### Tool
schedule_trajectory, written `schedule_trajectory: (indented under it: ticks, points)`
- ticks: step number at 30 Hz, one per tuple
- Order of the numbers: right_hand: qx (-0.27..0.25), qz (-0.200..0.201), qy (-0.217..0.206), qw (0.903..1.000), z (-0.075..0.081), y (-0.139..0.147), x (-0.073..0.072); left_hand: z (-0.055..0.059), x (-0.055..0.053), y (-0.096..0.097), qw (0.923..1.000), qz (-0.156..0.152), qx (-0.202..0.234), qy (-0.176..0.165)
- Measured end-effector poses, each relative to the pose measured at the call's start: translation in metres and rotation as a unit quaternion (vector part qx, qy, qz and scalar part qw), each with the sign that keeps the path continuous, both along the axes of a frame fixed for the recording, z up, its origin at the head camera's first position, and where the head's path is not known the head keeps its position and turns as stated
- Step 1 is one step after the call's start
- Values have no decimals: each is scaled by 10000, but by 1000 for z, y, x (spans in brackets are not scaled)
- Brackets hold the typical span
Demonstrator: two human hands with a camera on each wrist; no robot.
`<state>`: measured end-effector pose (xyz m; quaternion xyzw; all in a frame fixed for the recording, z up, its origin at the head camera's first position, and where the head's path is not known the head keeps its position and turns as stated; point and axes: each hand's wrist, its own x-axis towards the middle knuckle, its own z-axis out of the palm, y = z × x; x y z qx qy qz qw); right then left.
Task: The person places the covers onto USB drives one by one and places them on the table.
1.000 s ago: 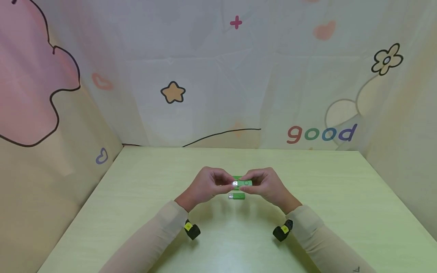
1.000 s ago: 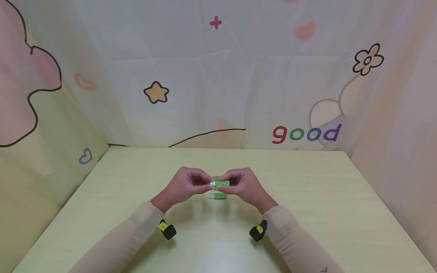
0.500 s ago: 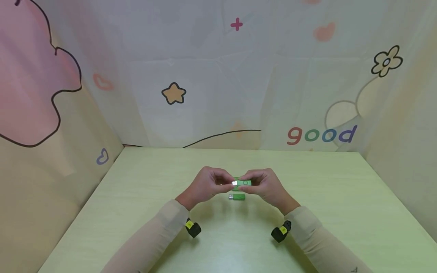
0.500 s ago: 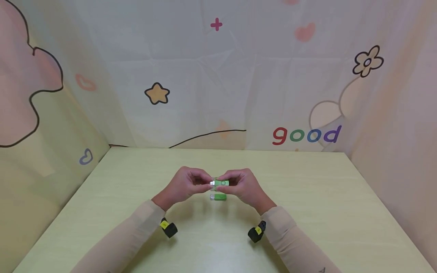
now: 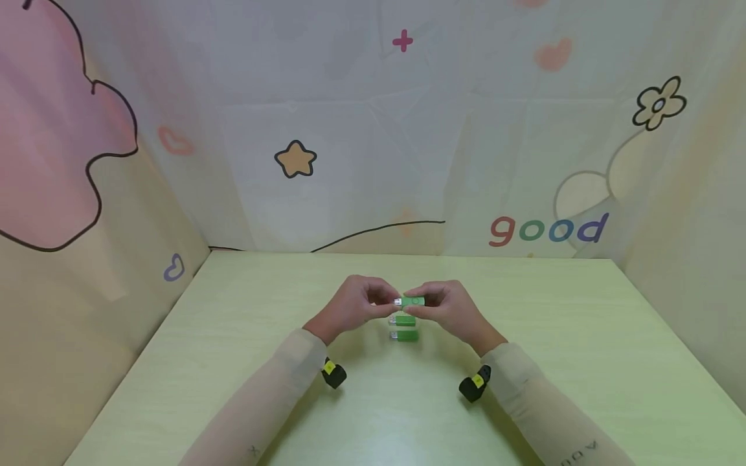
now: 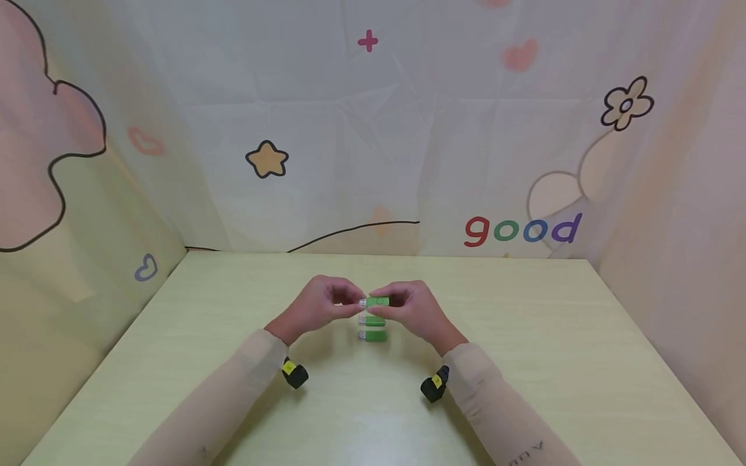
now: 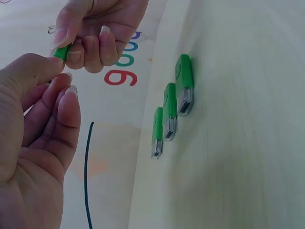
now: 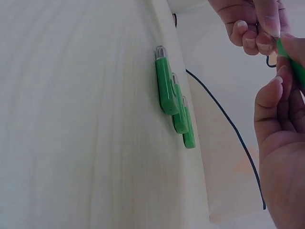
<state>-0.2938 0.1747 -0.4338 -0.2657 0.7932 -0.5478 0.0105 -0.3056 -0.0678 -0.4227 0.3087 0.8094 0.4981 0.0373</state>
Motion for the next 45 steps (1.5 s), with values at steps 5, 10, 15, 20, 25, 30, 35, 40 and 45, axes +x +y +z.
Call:
schedule_trajectory:
  ticks: [5,10,15,20,25,30,35,40,45]
  points:
    - [159,-310,4,9994,2,2,-10,0,-13,-1,9997,189,-135,-8]
    - [706,-504,306,9958,3,3,-23,-3,-26,-3,9980,445,-424,-155]
    - [1106,-586,426,9912,2,2,-35,-6,-41,0,9937,546,-981,-59]
    - [1536,-759,276,9848,0,4,-48,-7,-54,6,9878,460,-1474,188]
    - [1877,-870,46,9784,-5,6,-60,-9,-66,13,9812,308,-1864,390]
    - [2196,-808,-20,9722,-11,7,-70,-15,-74,18,9730,304,-2255,382]
    - [2501,-780,-157,9649,-12,6,-74,-19,-79,21,9668,302,-2497,446]
    - [2597,-750,-417,9619,-14,3,-78,-22,-80,21,9645,347,-2582,422]
    - [2629,-699,-567,9606,-18,2,-82,-28,-82,20,9656,417,-2548,305]
